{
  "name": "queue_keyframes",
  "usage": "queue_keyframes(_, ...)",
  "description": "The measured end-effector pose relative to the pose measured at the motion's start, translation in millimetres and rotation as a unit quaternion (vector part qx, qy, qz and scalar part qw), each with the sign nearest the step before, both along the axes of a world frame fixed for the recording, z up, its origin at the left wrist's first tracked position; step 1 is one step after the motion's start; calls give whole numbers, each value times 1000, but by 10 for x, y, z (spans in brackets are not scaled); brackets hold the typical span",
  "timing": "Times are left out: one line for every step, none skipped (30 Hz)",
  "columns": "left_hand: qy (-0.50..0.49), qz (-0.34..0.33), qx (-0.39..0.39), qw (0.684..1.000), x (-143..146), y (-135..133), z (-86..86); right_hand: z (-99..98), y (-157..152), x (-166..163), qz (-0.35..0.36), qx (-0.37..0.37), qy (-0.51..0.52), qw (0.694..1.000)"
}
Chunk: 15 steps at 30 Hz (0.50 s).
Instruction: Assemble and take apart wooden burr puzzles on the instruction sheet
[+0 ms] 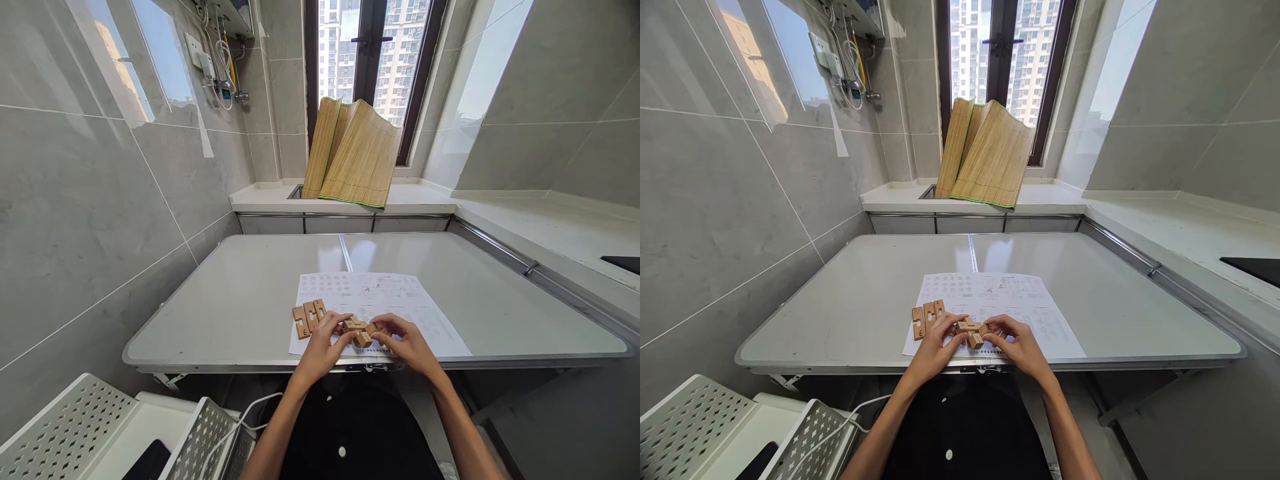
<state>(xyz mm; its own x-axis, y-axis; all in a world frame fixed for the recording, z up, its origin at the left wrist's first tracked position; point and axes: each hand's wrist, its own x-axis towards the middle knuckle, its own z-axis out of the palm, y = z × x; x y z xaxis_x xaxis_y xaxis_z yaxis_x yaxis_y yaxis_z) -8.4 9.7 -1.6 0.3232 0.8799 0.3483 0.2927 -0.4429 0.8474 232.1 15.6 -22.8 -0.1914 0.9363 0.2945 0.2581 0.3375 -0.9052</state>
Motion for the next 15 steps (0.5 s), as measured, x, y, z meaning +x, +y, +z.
queue_keyframes(5,2,2,1000,2,-3,6,-4,4,3,0,-2,-1,1000)
queue_keyframes(10,3,4,1000,5,-8,15,-6,8,4,0,-3,-4,1000)
queue_keyframes(13,4,6,1000,7,-14,25,-6,10,1,1,-4,-8,1000)
queue_keyframes(17,3,8,1000,8,-20,36,-3,11,-3,3,-6,-13,1000)
queue_keyframes(19,0,11,1000,10,-25,47,2,11,-9,6,-6,-16,1000)
queue_keyframes(20,-4,14,1000,12,-30,57,8,10,-15,7,-6,-18,1000)
queue_keyframes(20,-9,18,1000,14,-33,65,15,7,-20,7,-5,-19,1000)
queue_keyframes(20,-11,22,999,16,-35,70,21,4,-24,7,-5,-19,1000)
queue_keyframes(21,-12,25,999,19,-35,71,27,0,-25,8,-6,-18,1000)
queue_keyframes(23,-11,27,999,21,-34,69,31,-4,-25,9,-7,-18,1000)
queue_keyframes(27,-11,28,999,24,-33,65,34,-7,-24,11,-9,-18,1000)
queue_keyframes(31,-10,30,999,27,-32,61,35,-10,-21,14,-11,-19,1000)
queue_keyframes(34,-11,31,999,29,-33,58,33,-12,-18,16,-13,-20,1000)
queue_keyframes(38,-13,33,999,32,-35,57,30,-12,-13,17,-13,-21,1000)
queue_keyframes(41,-16,33,998,34,-40,59,26,-12,-7,16,-11,-21,1000)
